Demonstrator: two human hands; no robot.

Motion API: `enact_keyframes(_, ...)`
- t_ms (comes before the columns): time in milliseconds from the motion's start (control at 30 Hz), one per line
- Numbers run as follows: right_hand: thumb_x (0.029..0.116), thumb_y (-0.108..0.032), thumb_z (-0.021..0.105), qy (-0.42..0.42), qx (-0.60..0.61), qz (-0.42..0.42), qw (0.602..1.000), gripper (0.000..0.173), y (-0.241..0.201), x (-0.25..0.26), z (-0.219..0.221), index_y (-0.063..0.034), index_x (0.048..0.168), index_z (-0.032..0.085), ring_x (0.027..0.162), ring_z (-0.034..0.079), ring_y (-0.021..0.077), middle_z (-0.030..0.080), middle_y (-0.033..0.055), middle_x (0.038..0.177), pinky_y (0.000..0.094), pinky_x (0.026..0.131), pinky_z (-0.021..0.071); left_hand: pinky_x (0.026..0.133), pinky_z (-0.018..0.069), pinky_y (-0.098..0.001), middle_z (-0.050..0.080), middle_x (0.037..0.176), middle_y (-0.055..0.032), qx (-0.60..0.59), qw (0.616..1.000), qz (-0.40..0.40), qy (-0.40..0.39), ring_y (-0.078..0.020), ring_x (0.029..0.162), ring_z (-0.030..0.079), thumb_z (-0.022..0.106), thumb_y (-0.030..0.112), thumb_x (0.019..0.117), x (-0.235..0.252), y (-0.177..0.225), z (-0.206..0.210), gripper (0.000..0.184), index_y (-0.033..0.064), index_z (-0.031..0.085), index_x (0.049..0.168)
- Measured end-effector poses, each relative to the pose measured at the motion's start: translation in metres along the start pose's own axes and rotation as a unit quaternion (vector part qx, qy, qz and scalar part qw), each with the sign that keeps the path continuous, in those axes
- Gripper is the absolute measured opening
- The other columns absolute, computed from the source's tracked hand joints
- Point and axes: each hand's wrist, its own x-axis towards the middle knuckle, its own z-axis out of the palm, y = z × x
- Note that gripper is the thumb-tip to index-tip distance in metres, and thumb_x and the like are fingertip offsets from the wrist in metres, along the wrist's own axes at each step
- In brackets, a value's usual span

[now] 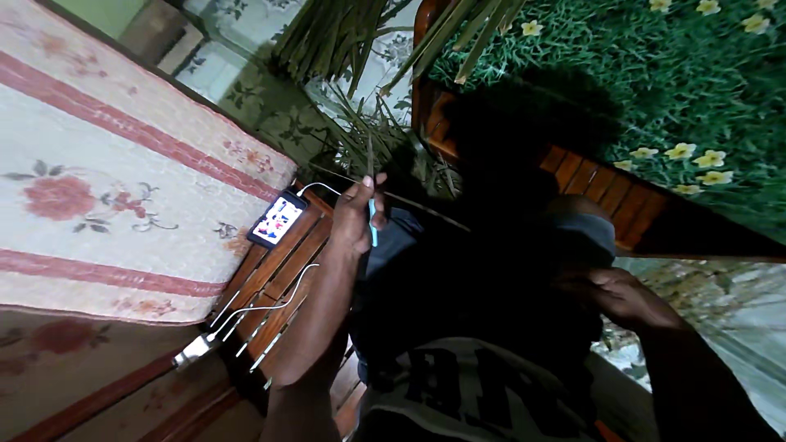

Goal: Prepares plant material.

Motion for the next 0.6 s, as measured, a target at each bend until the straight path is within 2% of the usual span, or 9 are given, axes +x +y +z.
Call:
enact_keyframes(133, 0.0975, -0.023, 0.057, -0.045, -0.035, 0.040, 0.998, 0.024, -0.015, 0.012, 0.001, -0.0054, 0.099, 0.074, 0.063, 0.055, 0.0018, 0.065, -0.0005, 0.083, 0.0229, 0.059, 0.0493, 0.044, 0.0474, -0.0211, 0.055, 0.063, 0.0018, -0.028, 0.996, -0.064, -0.059, -0.0065, 0.046, 0.050, 0.041, 0.031, 0.1099, 0.003, -0.038, 0.041, 0.037, 0.0109, 0.059, 0.136)
enact_keyframes(200, 0.0987, -0.023, 0.056, -0.049, -0.044, 0.044, 0.997, 0.025, -0.016, 0.015, 0.001, -0.0053, 0.101, 0.074, 0.063, 0.055, 0.0025, 0.065, -0.0001, 0.083, 0.0231, 0.059, 0.0498, 0.045, 0.0474, -0.0198, 0.056, 0.067, -0.0002, -0.022, 0.991, -0.101, -0.086, -0.0065, 0.048, 0.052, 0.040, 0.026, 0.1110, 0.000, -0.056, 0.062, 0.037, 0.0074, 0.056, 0.139)
enact_keyframes(233, 0.0986, -0.023, 0.056, -0.042, -0.040, 0.046, 0.997, 0.025, -0.014, 0.015, 0.002, -0.0060, 0.101, 0.073, 0.062, 0.055, 0.0018, 0.065, -0.0013, 0.081, 0.0222, 0.058, 0.0497, 0.045, 0.0477, -0.0195, 0.058, 0.067, -0.0008, -0.005, 0.989, -0.111, -0.103, -0.0066, 0.048, 0.053, 0.042, 0.022, 0.1107, -0.004, -0.064, 0.071, 0.032, 0.0053, 0.058, 0.134)
enact_keyframes(300, 0.0977, -0.023, 0.056, -0.028, -0.026, 0.049, 0.998, 0.023, -0.013, 0.014, 0.004, -0.0063, 0.100, 0.073, 0.060, 0.054, -0.0002, 0.063, -0.0039, 0.077, 0.0200, 0.056, 0.0491, 0.046, 0.0476, -0.0188, 0.058, 0.066, 0.0007, 0.049, 0.980, -0.119, -0.153, -0.0054, 0.049, 0.053, 0.044, 0.016, 0.1089, -0.013, -0.075, 0.083, 0.020, 0.0035, 0.059, 0.113)
enact_keyframes(367, 0.0982, -0.020, 0.057, -0.027, -0.022, 0.058, 0.998, 0.021, -0.012, 0.013, 0.008, -0.0043, 0.100, 0.071, 0.057, 0.053, 0.0007, 0.062, -0.0032, 0.073, 0.0208, 0.054, 0.0488, 0.047, 0.0471, -0.0184, 0.058, 0.066, 0.0019, 0.076, 0.972, -0.122, -0.186, -0.0044, 0.050, 0.053, 0.046, 0.016, 0.1086, -0.016, -0.077, 0.085, 0.019, 0.0036, 0.060, 0.107)
enact_keyframes(467, 0.0984, -0.027, 0.055, -0.034, -0.056, 0.031, 0.997, 0.028, -0.002, 0.001, 0.002, -0.0043, 0.098, 0.072, 0.063, 0.056, 0.0042, 0.064, -0.0003, 0.077, 0.0270, 0.060, 0.0510, 0.047, 0.0456, -0.0160, 0.058, 0.068, 0.0024, 0.098, 0.977, -0.123, -0.142, -0.0024, 0.051, 0.051, 0.045, 0.018, 0.1096, -0.010, -0.048, 0.073, 0.024, 0.0028, 0.063, 0.115)
enact_keyframes(533, 0.0980, -0.032, 0.056, -0.014, -0.065, 0.014, 0.998, 0.032, 0.014, -0.016, -0.013, -0.0067, 0.094, 0.075, 0.064, 0.056, -0.0001, 0.067, -0.0022, 0.079, 0.0229, 0.061, 0.0510, 0.044, 0.0433, -0.0155, 0.055, 0.067, 0.0042, 0.100, 0.987, -0.090, -0.090, -0.0017, 0.048, 0.048, 0.042, 0.021, 0.1106, -0.001, -0.017, 0.055, 0.030, 0.0034, 0.063, 0.124)
enact_keyframes(567, 0.0975, -0.036, 0.057, -0.008, -0.060, 0.031, 0.998, 0.033, 0.026, -0.025, -0.025, -0.0093, 0.092, 0.075, 0.062, 0.055, -0.0031, 0.067, -0.0055, 0.078, 0.0192, 0.059, 0.0497, 0.042, 0.0434, -0.0150, 0.055, 0.066, 0.0050, 0.096, 0.992, -0.057, -0.061, -0.0011, 0.046, 0.047, 0.041, 0.021, 0.1107, 0.006, -0.002, 0.042, 0.032, 0.0037, 0.063, 0.124)
enact_keyframes(600, 0.0959, -0.034, 0.059, -0.005, -0.047, 0.076, 0.996, 0.030, 0.037, -0.035, -0.038, -0.0087, 0.093, 0.074, 0.060, 0.054, -0.0013, 0.066, -0.0049, 0.077, 0.0209, 0.056, 0.0478, 0.042, 0.0441, -0.0159, 0.055, 0.066, 0.0053, 0.088, 0.995, -0.033, -0.033, -0.0017, 0.046, 0.048, 0.038, 0.023, 0.1116, 0.015, 0.011, 0.025, 0.033, 0.0048, 0.062, 0.125)
